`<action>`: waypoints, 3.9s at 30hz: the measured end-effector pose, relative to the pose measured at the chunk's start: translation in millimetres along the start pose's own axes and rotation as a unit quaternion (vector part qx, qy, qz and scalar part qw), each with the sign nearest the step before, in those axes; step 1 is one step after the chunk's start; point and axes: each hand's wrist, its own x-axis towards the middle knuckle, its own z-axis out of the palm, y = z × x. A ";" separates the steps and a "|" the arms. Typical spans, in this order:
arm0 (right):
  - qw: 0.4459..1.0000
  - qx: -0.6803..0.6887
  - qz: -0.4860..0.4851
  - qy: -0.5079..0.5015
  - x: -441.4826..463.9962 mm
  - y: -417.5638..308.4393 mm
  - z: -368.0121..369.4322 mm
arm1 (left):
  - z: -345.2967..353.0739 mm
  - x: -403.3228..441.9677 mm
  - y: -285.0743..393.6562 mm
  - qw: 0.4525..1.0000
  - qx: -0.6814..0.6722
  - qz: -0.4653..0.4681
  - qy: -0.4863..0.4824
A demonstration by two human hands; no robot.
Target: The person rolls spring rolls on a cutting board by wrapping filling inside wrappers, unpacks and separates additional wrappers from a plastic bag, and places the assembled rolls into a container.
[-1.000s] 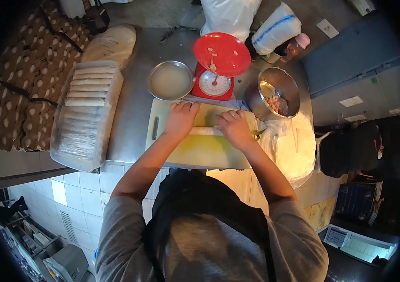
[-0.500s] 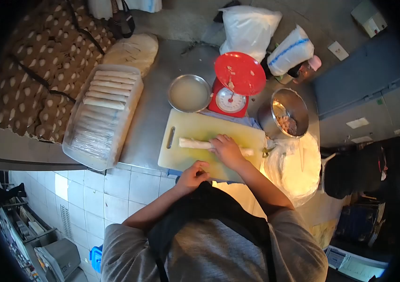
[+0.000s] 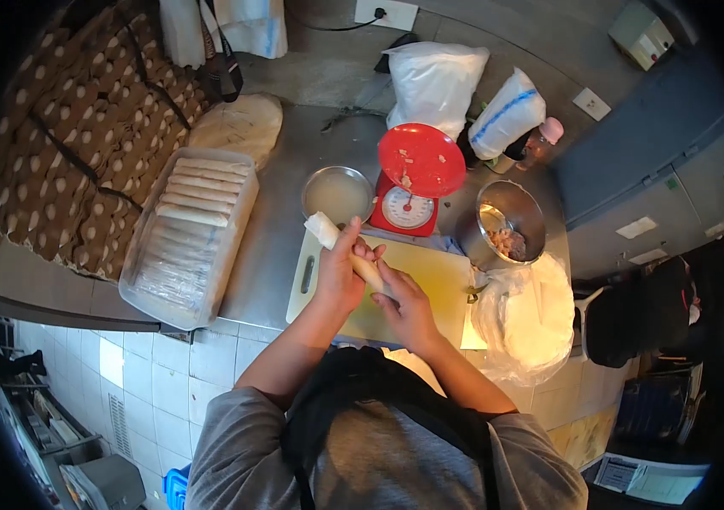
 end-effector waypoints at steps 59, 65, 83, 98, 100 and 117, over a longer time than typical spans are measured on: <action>0.886 -0.189 -0.418 0.064 16.7 -64.8 -118.0 | 67.6 -86.5 -11.3 0.866 0.347 0.101 -0.345; 0.946 0.197 -0.220 0.134 7.4 -47.8 -100.1 | 80.3 -78.5 15.4 0.845 0.359 0.031 -0.396; 0.939 0.281 -0.196 0.001 20.1 -54.2 -115.4 | 95.2 -61.1 23.4 0.740 0.401 -0.159 -0.516; 0.917 -0.178 -0.352 -0.051 34.5 -77.7 -141.0 | 86.0 -55.2 0.3 0.792 0.350 0.063 -0.497; 0.911 -0.241 -0.332 -0.034 30.2 -78.9 -139.6 | 70.7 -41.3 -2.4 0.773 0.441 0.069 -0.451; 0.887 -0.398 -0.177 0.155 3.9 -92.6 -57.4 | 76.8 -33.3 -11.5 0.717 0.469 0.507 -0.095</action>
